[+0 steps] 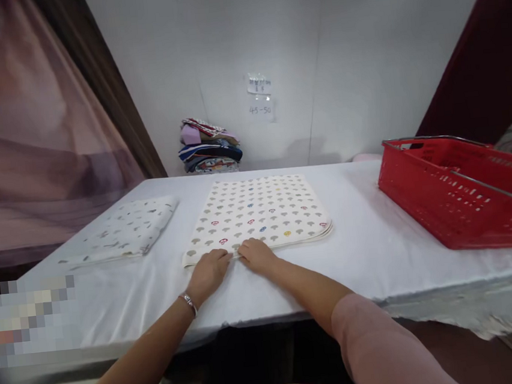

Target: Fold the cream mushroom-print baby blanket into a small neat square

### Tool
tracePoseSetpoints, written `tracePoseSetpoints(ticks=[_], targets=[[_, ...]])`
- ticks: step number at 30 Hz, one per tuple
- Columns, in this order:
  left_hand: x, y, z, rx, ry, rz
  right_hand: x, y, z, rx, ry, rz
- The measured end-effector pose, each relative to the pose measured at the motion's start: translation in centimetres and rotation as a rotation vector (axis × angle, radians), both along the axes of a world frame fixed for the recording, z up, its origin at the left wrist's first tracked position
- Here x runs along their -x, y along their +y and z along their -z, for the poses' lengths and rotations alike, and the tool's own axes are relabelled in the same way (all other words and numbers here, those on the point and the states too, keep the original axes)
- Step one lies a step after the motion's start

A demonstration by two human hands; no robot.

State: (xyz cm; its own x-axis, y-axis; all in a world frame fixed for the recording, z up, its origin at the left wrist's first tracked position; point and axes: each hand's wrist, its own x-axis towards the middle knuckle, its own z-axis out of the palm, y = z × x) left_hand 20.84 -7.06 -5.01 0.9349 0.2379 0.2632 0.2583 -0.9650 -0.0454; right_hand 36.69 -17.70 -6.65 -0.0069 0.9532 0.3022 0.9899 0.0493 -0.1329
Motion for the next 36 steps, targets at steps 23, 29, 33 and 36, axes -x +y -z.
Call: tracePoseSetpoints(ticks=[23,29,33,36], targets=[[-0.8,-0.4,-0.6,0.043,0.029,-0.02,-14.8,-18.1,-0.1,0.058,-0.162,0.354],[-0.7,0.1,-1.4,0.053,0.119,0.043,-15.7,-17.5,-0.3,0.123,-0.196,0.291],[-1.1,0.0,-1.6,0.021,0.158,0.019,-16.2,-17.0,-0.2,0.114,-0.198,0.286],[-1.5,-0.2,-1.6,-0.015,0.153,-0.009,-16.1,-16.6,-0.4,0.108,-0.212,0.331]])
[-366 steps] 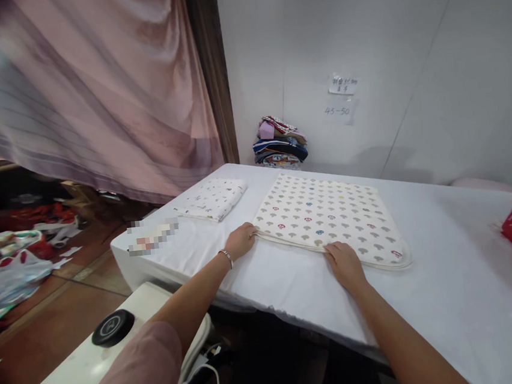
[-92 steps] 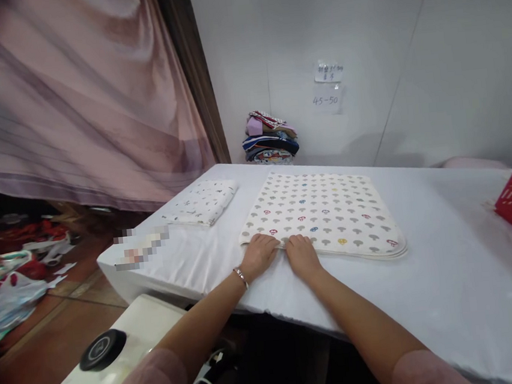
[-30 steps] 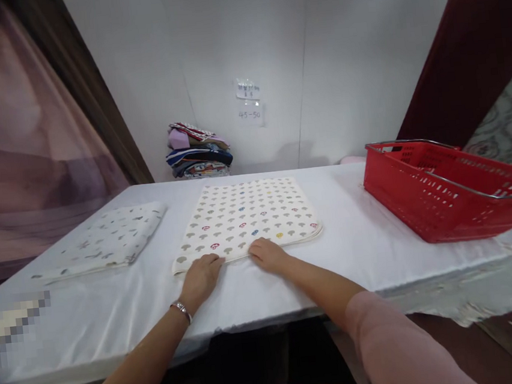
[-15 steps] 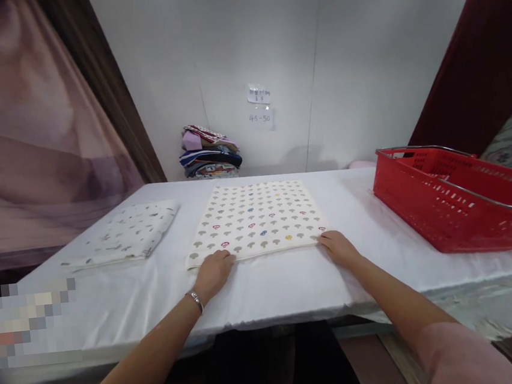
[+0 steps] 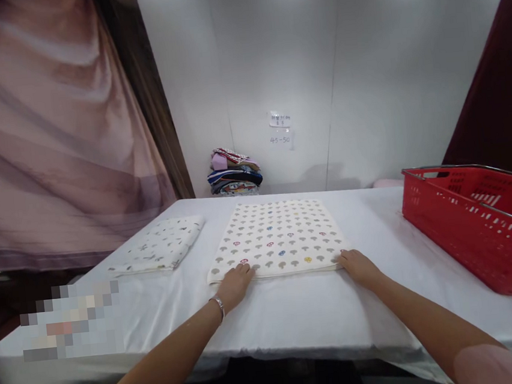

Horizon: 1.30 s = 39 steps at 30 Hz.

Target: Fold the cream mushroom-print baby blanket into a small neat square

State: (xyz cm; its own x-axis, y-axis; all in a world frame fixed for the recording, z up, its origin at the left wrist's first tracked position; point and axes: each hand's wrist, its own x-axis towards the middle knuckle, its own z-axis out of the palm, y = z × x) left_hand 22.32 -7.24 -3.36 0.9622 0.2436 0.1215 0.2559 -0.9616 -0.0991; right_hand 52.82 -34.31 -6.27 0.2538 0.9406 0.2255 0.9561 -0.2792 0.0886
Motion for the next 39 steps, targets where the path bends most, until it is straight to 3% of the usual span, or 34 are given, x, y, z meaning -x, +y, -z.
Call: tracePoseSetpoints(ticks=[5,10,14,18,23,28,33,39], targets=[[0.6,-0.4,0.1,0.003,-0.068,-0.013,0.2,-1.1,-0.2,-0.043,0.013,0.004],[1.4,-1.1,1.2,0.041,-0.097,-0.001,0.6,-3.9,0.7,-0.068,0.039,-0.024],[1.7,-1.1,1.8,0.089,-0.129,-0.016,1.0,-4.2,1.2,-0.048,0.061,0.052],[2.1,-0.9,2.1,0.153,-0.155,-0.008,3.5,-2.2,0.1,-0.091,0.095,0.057],[2.2,-1.3,2.4,0.16,-0.157,-0.044,10.2,3.6,-1.7,-0.126,0.314,-0.237],[2.5,-1.3,2.5,0.17,-0.201,-0.064,14.1,8.9,-0.7,0.067,0.44,-0.305],[4.6,0.0,2.2,0.151,-0.206,-0.155,14.1,9.1,1.0,0.124,0.476,-0.334],[8.2,2.3,1.5,0.208,-0.263,-0.278,13.9,8.8,1.4,0.121,0.477,-0.334]])
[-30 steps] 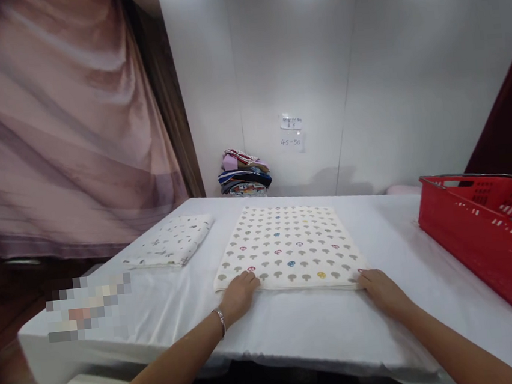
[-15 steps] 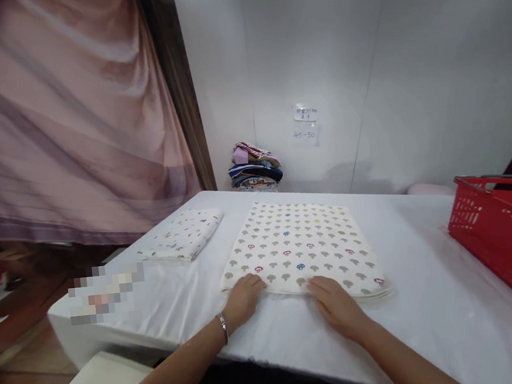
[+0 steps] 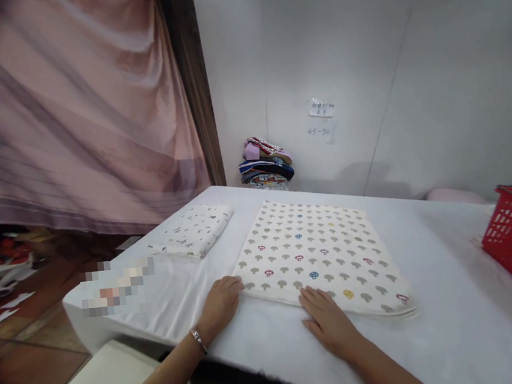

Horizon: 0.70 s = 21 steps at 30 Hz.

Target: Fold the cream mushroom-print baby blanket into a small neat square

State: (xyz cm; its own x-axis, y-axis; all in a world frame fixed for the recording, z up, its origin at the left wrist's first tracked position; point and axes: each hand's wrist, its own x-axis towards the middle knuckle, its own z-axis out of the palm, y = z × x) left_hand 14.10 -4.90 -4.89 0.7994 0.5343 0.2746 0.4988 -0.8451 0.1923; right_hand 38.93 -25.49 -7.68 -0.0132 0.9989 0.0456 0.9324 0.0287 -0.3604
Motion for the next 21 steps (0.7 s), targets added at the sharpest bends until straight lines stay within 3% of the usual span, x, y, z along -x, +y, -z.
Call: tracePoseSetpoints(ticks=[4,8,11,15,21], targets=[[1.2,1.9,-0.3,0.224,-0.107,-0.163,0.0,0.1,0.3,0.005,-0.019,0.011],[0.4,3.5,-1.2,0.477,-0.236,-0.41,0.1,0.0,0.4,-0.015,-0.035,0.014],[-1.6,3.7,-1.7,0.453,-0.182,-0.5,0.2,0.0,0.3,-0.022,-0.044,0.023],[-4.3,3.0,-1.2,0.303,0.032,-0.531,0.3,0.0,0.2,-0.022,-0.047,0.02],[-4.7,2.9,0.2,0.245,0.099,-0.53,0.3,0.1,-0.1,-0.015,-0.047,0.009]])
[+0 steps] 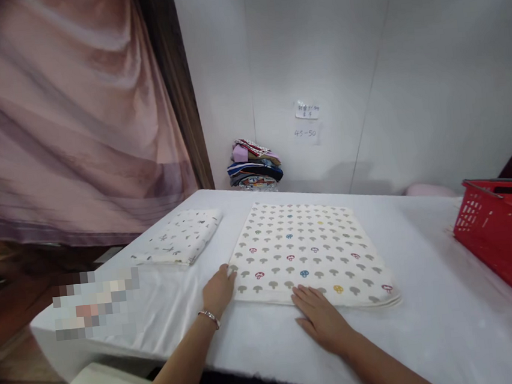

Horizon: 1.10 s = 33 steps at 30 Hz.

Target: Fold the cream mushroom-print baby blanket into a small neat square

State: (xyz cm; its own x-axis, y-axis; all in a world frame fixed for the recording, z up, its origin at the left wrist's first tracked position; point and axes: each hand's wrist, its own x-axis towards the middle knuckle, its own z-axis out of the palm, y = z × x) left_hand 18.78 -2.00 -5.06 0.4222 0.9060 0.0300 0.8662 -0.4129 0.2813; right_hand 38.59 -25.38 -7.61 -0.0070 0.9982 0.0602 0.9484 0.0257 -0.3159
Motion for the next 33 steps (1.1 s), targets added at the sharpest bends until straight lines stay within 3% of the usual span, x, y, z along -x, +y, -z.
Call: tracePoseSetpoints(ticks=[3,6,11,13,16,20,23,27,30,33], targets=[[0.3,0.0,-0.3,0.008,0.008,-0.013,0.0,0.0,-0.1,-0.006,0.003,-0.005],[0.0,-0.4,-0.9,-0.112,0.028,-0.001,0.1,0.0,-0.2,-0.009,0.017,-0.003],[-1.8,-0.4,-0.5,-0.369,-0.063,0.259,0.3,0.1,-0.5,-0.016,0.048,-0.003],[-2.3,-0.1,0.2,-0.323,-0.039,0.336,0.3,0.1,-0.8,0.0,0.072,-0.01],[-2.6,0.3,1.1,-0.201,0.027,0.339,0.1,0.1,-1.6,0.056,0.142,-0.017],[-2.8,0.8,0.8,-0.082,0.098,0.302,-1.4,0.6,-3.5,0.131,0.291,0.046],[-4.2,0.9,-0.7,-0.115,0.111,0.299,-3.6,2.8,-4.7,0.134,0.296,0.179],[-8.1,1.8,-2.4,-0.224,0.075,0.437,-7.0,7.9,-5.0,0.122,0.154,0.279],[-10.4,3.7,-2.0,-0.211,0.099,0.474,-9.8,10.9,-4.3,0.125,0.057,0.339],[-10.9,5.7,-0.4,-0.14,0.141,0.382,-12.8,11.3,-3.1,0.137,-0.001,0.479]])
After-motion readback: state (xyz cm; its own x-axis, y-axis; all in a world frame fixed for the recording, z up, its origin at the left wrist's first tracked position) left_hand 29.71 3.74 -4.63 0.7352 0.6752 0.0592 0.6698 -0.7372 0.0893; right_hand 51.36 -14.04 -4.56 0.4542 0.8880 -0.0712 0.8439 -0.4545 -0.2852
